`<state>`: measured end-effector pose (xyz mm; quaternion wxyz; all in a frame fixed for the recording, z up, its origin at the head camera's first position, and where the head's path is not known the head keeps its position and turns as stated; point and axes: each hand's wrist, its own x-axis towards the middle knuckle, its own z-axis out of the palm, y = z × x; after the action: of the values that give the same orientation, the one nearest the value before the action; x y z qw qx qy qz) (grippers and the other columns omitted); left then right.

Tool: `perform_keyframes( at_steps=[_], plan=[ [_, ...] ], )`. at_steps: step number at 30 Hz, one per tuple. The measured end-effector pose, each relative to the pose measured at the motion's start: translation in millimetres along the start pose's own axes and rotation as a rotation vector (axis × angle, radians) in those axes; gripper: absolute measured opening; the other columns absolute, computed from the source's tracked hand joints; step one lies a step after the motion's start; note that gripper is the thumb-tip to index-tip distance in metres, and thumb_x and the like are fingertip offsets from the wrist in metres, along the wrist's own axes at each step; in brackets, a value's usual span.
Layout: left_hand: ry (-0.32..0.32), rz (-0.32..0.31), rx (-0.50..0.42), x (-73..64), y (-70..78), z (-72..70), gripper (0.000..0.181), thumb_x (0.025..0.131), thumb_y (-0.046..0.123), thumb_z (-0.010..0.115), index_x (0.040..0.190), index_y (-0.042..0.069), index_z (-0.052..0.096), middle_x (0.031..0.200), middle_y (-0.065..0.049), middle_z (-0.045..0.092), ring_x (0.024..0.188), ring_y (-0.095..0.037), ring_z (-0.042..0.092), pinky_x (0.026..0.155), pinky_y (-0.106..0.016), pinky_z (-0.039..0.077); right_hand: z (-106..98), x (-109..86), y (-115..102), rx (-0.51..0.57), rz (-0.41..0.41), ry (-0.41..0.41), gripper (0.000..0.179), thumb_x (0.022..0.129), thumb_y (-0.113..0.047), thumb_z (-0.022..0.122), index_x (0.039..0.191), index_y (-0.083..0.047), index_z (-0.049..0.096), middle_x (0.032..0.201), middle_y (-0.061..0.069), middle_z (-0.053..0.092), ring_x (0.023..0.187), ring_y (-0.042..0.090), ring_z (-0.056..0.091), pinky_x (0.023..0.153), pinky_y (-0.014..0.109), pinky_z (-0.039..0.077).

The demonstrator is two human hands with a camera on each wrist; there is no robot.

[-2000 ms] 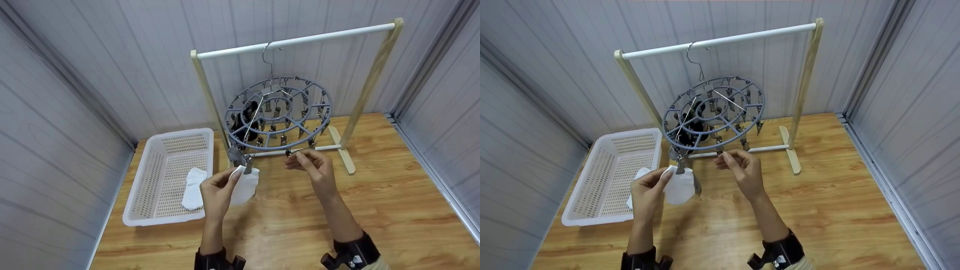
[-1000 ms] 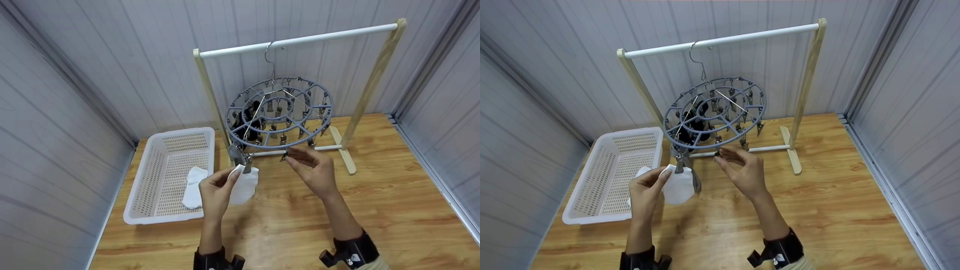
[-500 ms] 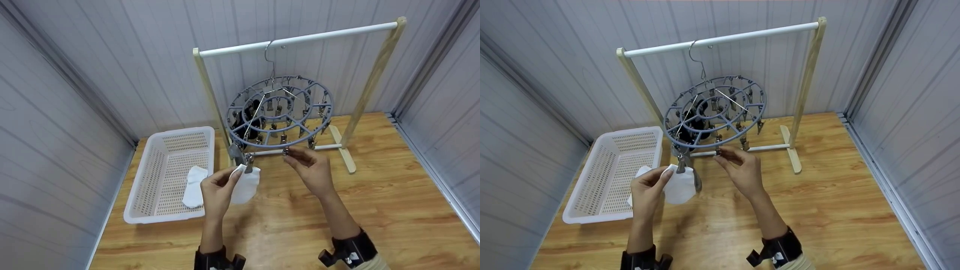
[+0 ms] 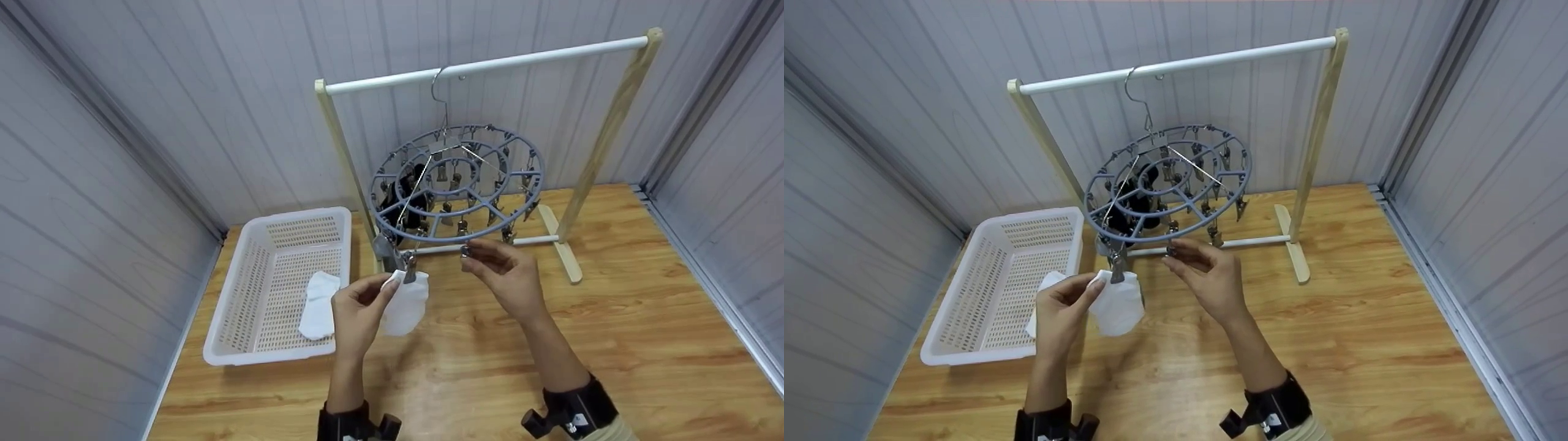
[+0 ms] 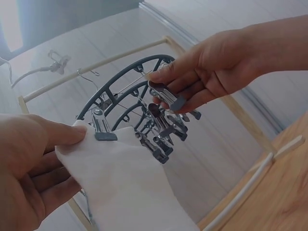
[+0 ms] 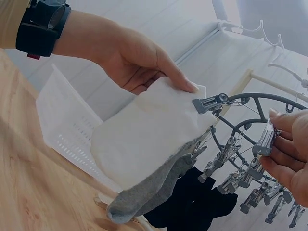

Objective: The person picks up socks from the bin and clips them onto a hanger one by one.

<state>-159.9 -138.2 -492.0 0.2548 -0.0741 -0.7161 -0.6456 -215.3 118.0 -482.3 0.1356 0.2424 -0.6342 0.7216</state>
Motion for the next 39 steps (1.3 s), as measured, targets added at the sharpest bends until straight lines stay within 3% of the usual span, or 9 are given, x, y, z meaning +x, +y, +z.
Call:
perform_keyframes(
  at_steps=[16,24,31,39],
  plan=[
    [-0.151,-0.108,0.068,1.1,-3.8,-0.4,0.016,0.091,0.006,0.085,0.105,0.001,0.082,0.098,-0.010,0.080,0.081,-0.019,0.075,0.075,-0.026,0.061,4,-2.4,-2,0.000,0.081,-0.009,0.030,0.090,0.010,0.078,0.120,0.010,0.072,0.115,0.023,0.073,0.100,0.024,0.075,0.086,0.037,0.063],
    [-0.168,-0.119,0.098,1.3,-2.7,-0.9,0.016,0.091,0.008,0.085,0.104,0.000,0.081,0.096,-0.011,0.080,0.081,-0.020,0.076,0.076,-0.026,0.062,5,-2.3,-3,-0.006,0.140,-0.039,0.033,0.093,0.006,0.077,0.125,0.010,0.071,0.121,0.021,0.074,0.106,0.024,0.074,0.090,0.034,0.062],
    [-0.175,-0.130,0.113,1.8,-2.4,-0.7,0.013,0.090,0.008,0.085,0.101,0.001,0.082,0.092,-0.009,0.080,0.078,-0.019,0.075,0.073,-0.026,0.062,5,-1.4,-4,-0.020,0.180,-0.046,0.031,0.093,0.006,0.077,0.123,0.006,0.074,0.114,0.018,0.076,0.098,0.023,0.076,0.082,0.030,0.063],
    [-0.210,-0.164,0.113,3.0,-10.0,-1.1,0.013,0.090,0.006,0.084,0.101,0.000,0.081,0.090,-0.012,0.079,0.079,-0.023,0.076,0.074,-0.026,0.062,4,0.0,-5,-0.045,0.214,-0.076,0.031,0.092,0.003,0.079,0.123,0.004,0.074,0.115,0.020,0.076,0.102,0.023,0.075,0.089,0.033,0.062]
  ],
)
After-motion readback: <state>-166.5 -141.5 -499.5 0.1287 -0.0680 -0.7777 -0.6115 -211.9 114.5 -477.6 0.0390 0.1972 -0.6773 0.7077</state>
